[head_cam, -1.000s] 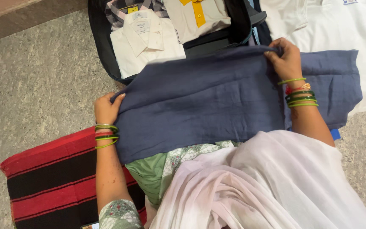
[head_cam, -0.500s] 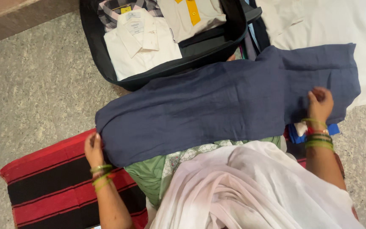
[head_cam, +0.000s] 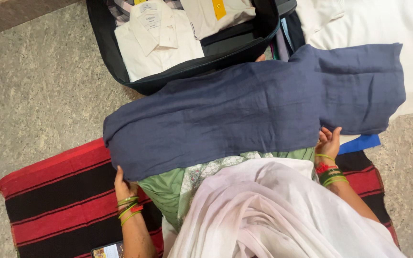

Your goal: The person folds a pair of blue trousers and places them into a suitcase, then unfolds and refolds a white polo shirt with a yellow collar.

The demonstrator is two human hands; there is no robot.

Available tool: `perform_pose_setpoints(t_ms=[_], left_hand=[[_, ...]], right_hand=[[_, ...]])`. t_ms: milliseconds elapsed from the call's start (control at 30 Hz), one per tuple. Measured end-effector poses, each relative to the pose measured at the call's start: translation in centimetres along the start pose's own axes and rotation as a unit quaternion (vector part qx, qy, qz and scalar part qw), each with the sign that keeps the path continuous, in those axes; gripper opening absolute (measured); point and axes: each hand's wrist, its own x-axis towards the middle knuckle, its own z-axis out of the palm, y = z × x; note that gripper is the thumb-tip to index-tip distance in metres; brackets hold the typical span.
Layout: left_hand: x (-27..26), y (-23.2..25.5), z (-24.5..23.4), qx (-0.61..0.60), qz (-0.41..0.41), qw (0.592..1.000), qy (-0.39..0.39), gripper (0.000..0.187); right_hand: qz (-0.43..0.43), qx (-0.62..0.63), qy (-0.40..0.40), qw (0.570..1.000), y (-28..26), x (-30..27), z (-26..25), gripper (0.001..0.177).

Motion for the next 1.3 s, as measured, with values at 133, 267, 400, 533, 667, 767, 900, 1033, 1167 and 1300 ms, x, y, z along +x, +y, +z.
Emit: perform_pose_setpoints(t_ms=[133,267,400,533,667,767,900,1033,1167,1300], left_hand=[[-1.3,1.8,2.2,0.039,0.073,0.996,0.023,0.058],[-2.4,3.1,3.1,-0.026,0.056,0.997,0.053,0.052],[-1.6,2.7,1.8,-0.145,-0.024,0.989,0.025,0.048],[-1.0,2.6,0.5,-0.117,0.013,0.991,0.063,0.048],[-0.3,3.0,0.5,-0.126,0.058,0.987,0.081,0.049],[0.3,1.3,1.4,-0.097,0.061,0.988,0.102,0.05],[-0.7,0.7,1.7,-0.109,0.076,0.988,0.076,0.054],[-2.6,1.0,4.2,-0.152,0.104,0.981,0.068,0.057],[-6.9,2.3,10.8,-0.106,0.162,0.975,0.109,0.049],[-8.8,3.8,15.4,-0.008,0.285,0.948,0.144,0.084]], right_hand=[[0.027,-0.032,-0.002,0.999,-0.1,1.2,-0.2,0.056],[0.048,-0.111,0.006,0.993,1.0,1.0,-0.7,0.054],[0.107,-0.056,-0.075,0.99,0.8,1.0,-0.6,0.059],[0.075,-0.032,-0.082,0.993,-0.4,1.6,-0.4,0.041],[0.069,-0.009,-0.057,0.996,-2.9,2.9,0.3,0.04],[0.035,0.028,-0.076,0.996,-4.0,3.1,1.0,0.048],[0.077,0.035,-0.085,0.993,-4.5,3.1,0.7,0.055],[0.122,0.017,-0.086,0.989,-3.3,3.3,0.4,0.052],[0.127,0.025,-0.085,0.988,-2.7,3.6,-0.1,0.05],[0.091,-0.001,-0.082,0.992,-4.4,4.5,0.3,0.051]])
